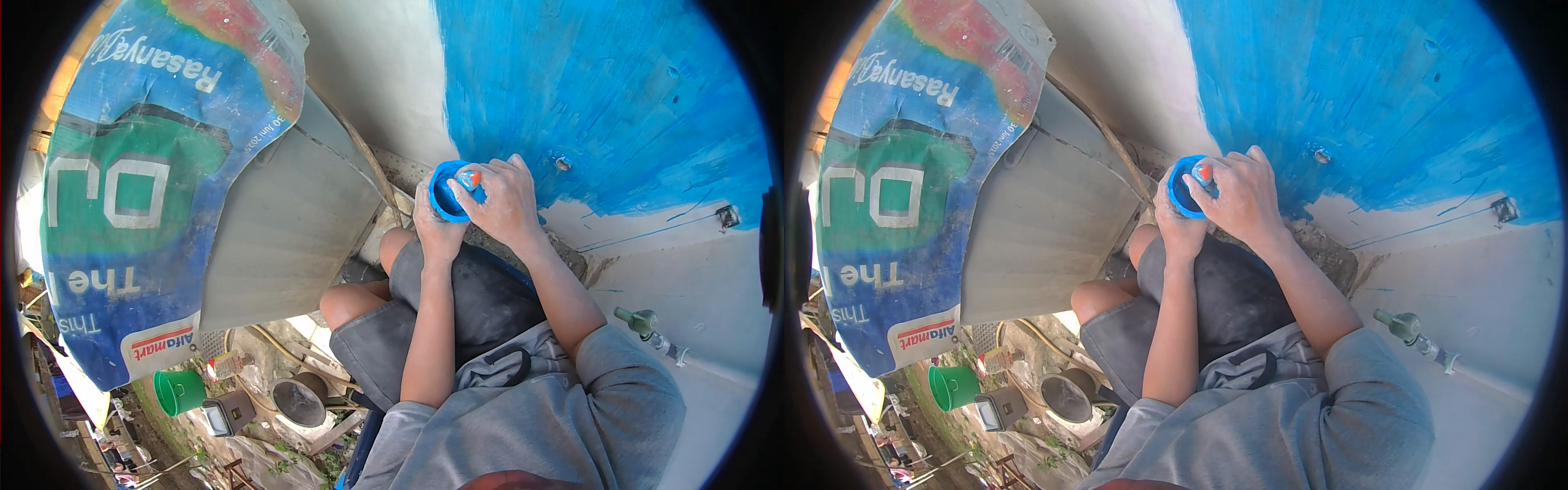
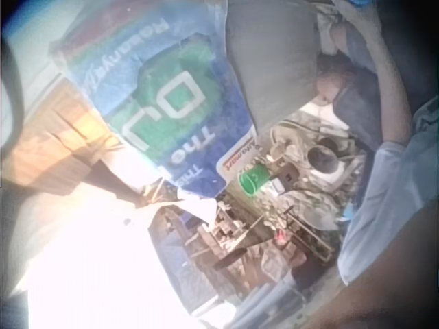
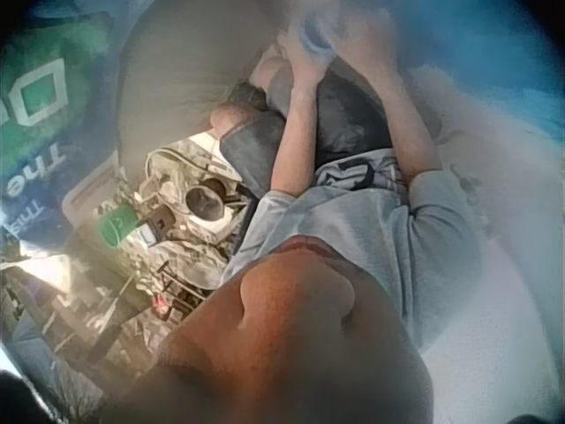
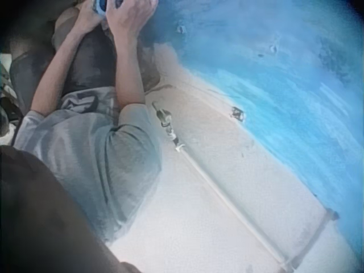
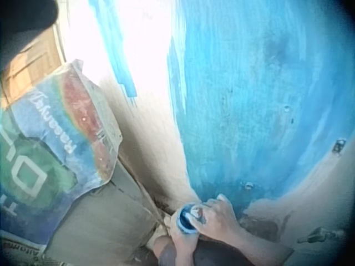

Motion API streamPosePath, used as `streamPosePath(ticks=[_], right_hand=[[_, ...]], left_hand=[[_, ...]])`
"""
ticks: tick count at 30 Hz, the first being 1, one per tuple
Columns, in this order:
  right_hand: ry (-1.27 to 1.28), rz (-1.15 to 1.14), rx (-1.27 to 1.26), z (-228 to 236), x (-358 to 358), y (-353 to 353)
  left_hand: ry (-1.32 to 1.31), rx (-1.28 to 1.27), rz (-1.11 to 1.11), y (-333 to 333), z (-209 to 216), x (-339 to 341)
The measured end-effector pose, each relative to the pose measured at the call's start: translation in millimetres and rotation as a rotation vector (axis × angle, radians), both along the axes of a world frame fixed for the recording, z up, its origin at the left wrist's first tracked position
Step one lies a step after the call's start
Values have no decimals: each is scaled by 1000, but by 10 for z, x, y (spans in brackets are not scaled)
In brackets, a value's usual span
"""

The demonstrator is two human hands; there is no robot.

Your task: Painting a white wall with blue paint using a paintbrush.

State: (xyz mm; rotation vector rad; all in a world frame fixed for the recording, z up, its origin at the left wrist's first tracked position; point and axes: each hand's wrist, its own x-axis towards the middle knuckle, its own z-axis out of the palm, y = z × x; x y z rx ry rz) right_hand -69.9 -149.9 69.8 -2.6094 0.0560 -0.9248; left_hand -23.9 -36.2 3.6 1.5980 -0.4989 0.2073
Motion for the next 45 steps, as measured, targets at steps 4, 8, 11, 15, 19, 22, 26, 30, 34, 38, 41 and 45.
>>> streamPosePath(ticks=[4, 8, 11, 15, 19, 22, 26, 30, 34, 38, 41, 45], right_hand=[[-27, 20, 32, -66, 24, 15], [-24, 35, 89, -58, 47, 67], [20, 38, 101, -36, 37, 82], [2, 65, 108, -62, 56, 107], [-36, 90, 65, -99, 113, 96], [-44, 100, 59, -65, 131, 98], [-49, 134, 31, -114, 166, 97], [-62, 126, 59, -81, 112, 83], [-172, 32, 147, -109, 112, 50], [-210, -79, 284, -209, 89, 38], [-180, -124, 328, -216, 76, 35], [-94, -41, 220, -227, 79, 59]], left_hand=[[-15, -13, -18, -15, 21, -2], [-34, -14, -5, -13, 4, 20], [-8, -17, -27, -6, -26, 31], [15, -13, -31, 0, -91, 44], [-3, -14, -42, -10, -127, 51], [-6, -21, -29, 0, -94, 45], [-8, -28, -21, 10, -134, 65], [67, -57, -5, -9, -110, 45], [39, -106, 12, -27, -85, 52], [24, -82, 22, -22, -103, 55], [6, -68, 34, -12, -111, 47], [-60, -22, 22, -12, -85, 52]])
